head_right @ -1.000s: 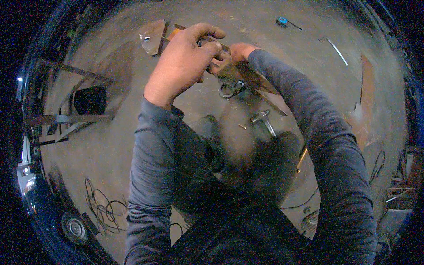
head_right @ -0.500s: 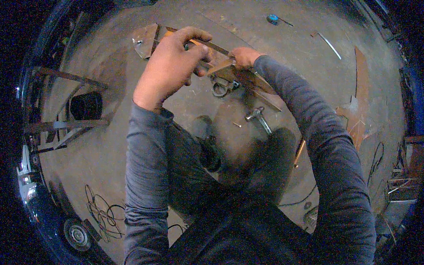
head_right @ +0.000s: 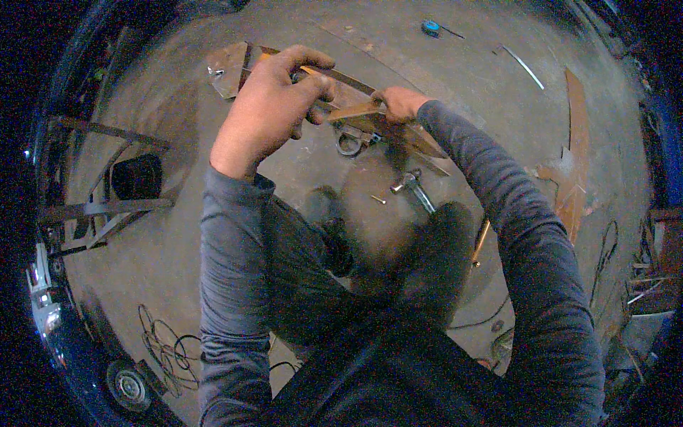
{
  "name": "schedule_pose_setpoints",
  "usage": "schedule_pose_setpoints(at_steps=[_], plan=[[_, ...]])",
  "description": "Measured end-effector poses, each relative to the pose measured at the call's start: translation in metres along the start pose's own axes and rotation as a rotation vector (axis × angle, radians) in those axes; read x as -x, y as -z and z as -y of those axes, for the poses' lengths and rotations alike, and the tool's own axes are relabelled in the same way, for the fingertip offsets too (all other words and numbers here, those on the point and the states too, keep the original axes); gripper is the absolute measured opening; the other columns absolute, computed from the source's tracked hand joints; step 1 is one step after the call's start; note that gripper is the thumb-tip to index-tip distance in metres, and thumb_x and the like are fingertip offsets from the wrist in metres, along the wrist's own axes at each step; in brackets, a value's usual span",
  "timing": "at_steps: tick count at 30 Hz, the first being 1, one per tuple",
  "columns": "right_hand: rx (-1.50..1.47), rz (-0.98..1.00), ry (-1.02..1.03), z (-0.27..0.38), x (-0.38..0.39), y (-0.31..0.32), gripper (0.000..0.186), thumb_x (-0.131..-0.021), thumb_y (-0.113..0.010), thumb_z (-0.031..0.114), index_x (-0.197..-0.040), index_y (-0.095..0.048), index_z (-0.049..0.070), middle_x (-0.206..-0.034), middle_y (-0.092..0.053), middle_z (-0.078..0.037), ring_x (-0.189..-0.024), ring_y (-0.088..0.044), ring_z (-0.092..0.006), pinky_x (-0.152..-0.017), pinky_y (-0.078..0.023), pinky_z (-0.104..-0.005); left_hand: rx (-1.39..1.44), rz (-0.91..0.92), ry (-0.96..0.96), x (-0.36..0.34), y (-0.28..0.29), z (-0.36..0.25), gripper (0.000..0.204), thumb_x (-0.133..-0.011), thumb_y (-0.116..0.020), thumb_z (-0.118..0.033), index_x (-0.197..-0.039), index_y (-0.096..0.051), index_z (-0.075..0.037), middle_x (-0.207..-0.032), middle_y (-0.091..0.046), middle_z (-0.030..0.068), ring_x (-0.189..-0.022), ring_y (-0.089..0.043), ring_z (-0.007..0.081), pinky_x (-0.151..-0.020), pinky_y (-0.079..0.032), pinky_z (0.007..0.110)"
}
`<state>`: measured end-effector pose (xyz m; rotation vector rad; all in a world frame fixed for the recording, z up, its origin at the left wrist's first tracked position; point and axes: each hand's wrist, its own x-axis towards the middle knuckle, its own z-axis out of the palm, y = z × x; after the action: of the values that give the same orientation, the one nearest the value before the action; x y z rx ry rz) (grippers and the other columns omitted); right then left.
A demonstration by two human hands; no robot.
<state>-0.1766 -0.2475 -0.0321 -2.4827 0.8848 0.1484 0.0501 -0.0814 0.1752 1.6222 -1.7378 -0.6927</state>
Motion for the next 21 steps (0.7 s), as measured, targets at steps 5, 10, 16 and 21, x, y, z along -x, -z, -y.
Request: schedule_pose_setpoints(at_steps=[5,10,16,21], plan=[[0.017,0.112,0.019,-0.01,-0.073,0.012,0.05,-0.073,-0.076,0.02,-0.121,-0.07,0.011,-0.112,-0.074,-0.017,-0.105,-0.07,-0.0376,-0.088,-0.055,-0.0485,0.059,0.011,0.016,-0.002,-0.005,-0.005,0.035,-0.091,-0.062,-0.019,-0.121,-0.067,-0.002,-0.087,-0.071,0.0075,-0.064,-0.067,0.0121,-0.048,-0.05,0.027],[0.063,0.11,-0.192,0.051,-0.115,0.043,0.05,-0.069,-0.08,0.031,-0.115,-0.075,0.012,-0.11,-0.076,-0.012,-0.099,-0.072,-0.0317,-0.086,-0.055,-0.05,0.029,0.003,0.111,0.007,0.005,0.005,0.034,-0.091,-0.061,-0.018,-0.121,-0.066,-0.003,-0.088,-0.072,0.0083,-0.064,-0.067,0.0125,-0.048,-0.051,0.028],[0.137,0.182,-0.285,0.083,-0.106,0.079,0.044,-0.067,-0.078,0.026,-0.11,-0.076,0.014,-0.109,-0.076,-0.013,-0.1,-0.072,-0.0313,-0.084,-0.055,-0.0497,0.016,-0.006,0.064,-0.001,0.002,0.007,0.034,-0.091,-0.062,-0.018,-0.122,-0.066,-0.003,-0.088,-0.072,0.009,-0.063,-0.067,0.0128,-0.049,-0.05,0.028],[0.06,0.042,-0.113,0.061,-0.113,0.067,0.041,-0.071,-0.076,0.025,-0.11,-0.075,0.011,-0.108,-0.076,-0.015,-0.1,-0.072,-0.0316,-0.085,-0.055,-0.0479,0.001,0.022,0.075,-0.005,-0.001,0.006,0.035,-0.091,-0.063,-0.019,-0.122,-0.066,-0.003,-0.088,-0.072,0.0088,-0.064,-0.068,0.0131,-0.049,-0.05,0.028]])
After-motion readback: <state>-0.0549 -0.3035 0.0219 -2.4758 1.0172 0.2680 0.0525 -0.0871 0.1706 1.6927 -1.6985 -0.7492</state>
